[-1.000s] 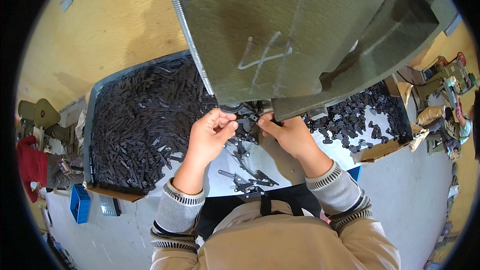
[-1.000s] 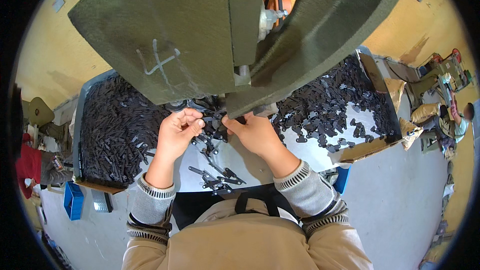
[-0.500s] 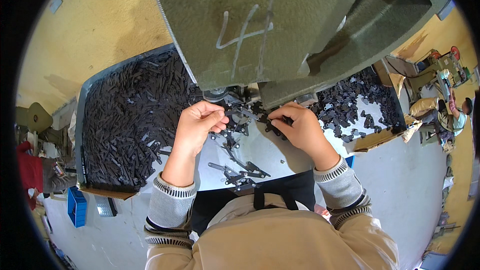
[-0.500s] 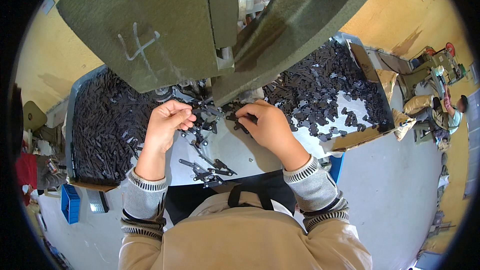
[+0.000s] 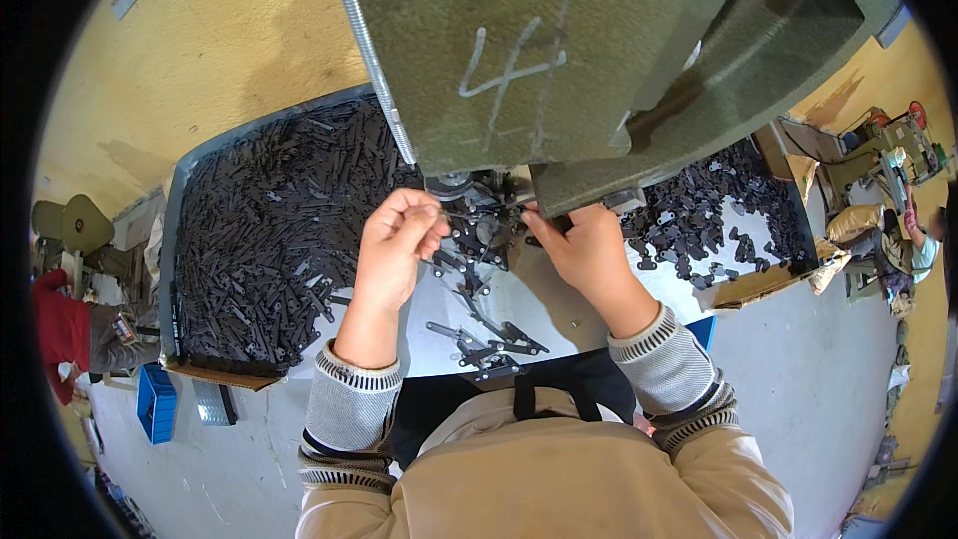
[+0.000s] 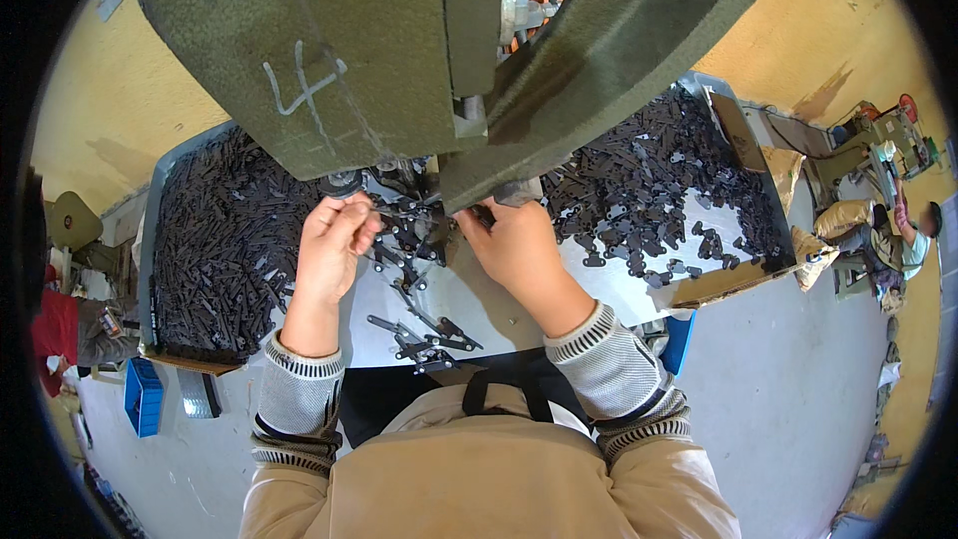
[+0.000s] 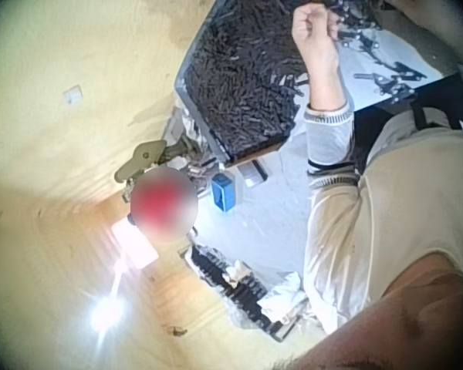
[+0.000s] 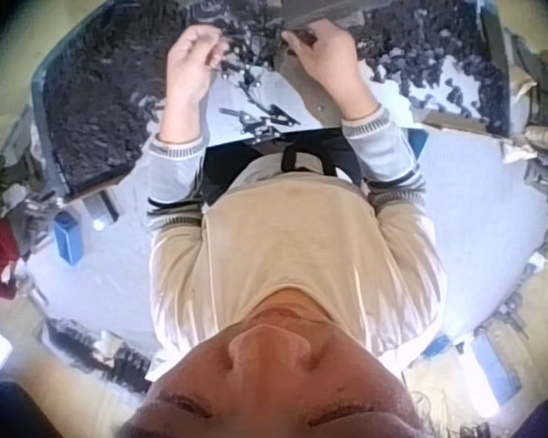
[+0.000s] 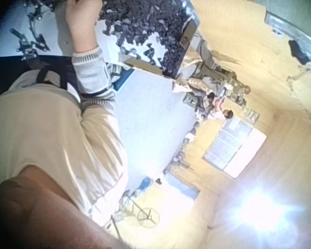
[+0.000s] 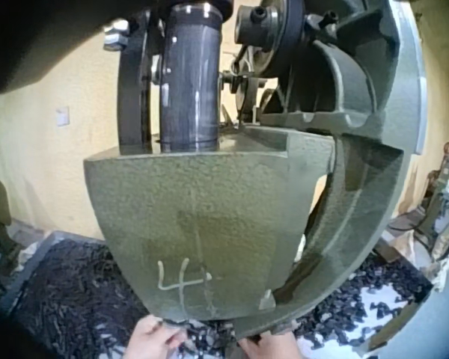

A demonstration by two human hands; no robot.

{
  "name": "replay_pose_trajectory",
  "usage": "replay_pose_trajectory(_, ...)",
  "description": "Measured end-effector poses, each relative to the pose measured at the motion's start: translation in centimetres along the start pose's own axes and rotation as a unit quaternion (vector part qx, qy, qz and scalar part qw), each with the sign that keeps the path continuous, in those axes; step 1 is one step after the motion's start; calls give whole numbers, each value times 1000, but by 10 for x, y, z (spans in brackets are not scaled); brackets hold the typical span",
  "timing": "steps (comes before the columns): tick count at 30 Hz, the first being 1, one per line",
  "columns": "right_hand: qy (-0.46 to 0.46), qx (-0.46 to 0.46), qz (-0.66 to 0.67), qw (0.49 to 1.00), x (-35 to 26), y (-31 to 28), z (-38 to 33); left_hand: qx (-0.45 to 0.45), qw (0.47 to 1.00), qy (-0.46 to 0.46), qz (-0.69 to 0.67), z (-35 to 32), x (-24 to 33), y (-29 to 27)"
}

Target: The person repeatedly picks small black metal components from a bin and assembles them by hand into a larger metal fixture mounted on a machine. The person places each assembled unit onto the fixture and continues the cycle without using additional tools.

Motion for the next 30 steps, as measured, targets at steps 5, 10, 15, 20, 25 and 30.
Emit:
replay_pose_trajectory(5,-71,3,48,996,-25,18,-1,49,994,84,-54,2,22,-23)
replay_pose_trajectory(10,-104,25,52,993,-34,17,0,58,993,94,-42,2,21,-25)
replay_pose_trajectory(15,-20,-8,46,999,-14,20,-4,45,994,94,-23,0,19,-13)
replay_pose_trajectory(20,288,-71,370,881,30,32,-14,49,995,81,42,0,15,-10)
replay_pose_trajectory(25,481,-150,575,644,29,44,-38,61,992,64,85,0,12,-12)
replay_pose_trajectory(30,487,-132,545,669,28,40,-44,81,994,31,61,0,9,-18)
Point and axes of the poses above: each hand's wrist, its own z-axis towards the middle knuckle, its own y-axis out of the palm, x = y × z, the point moved 10 cm from there along z, towards the middle knuckle, and after that the axes turned 14 degrees about x, right-handed, at the moved point
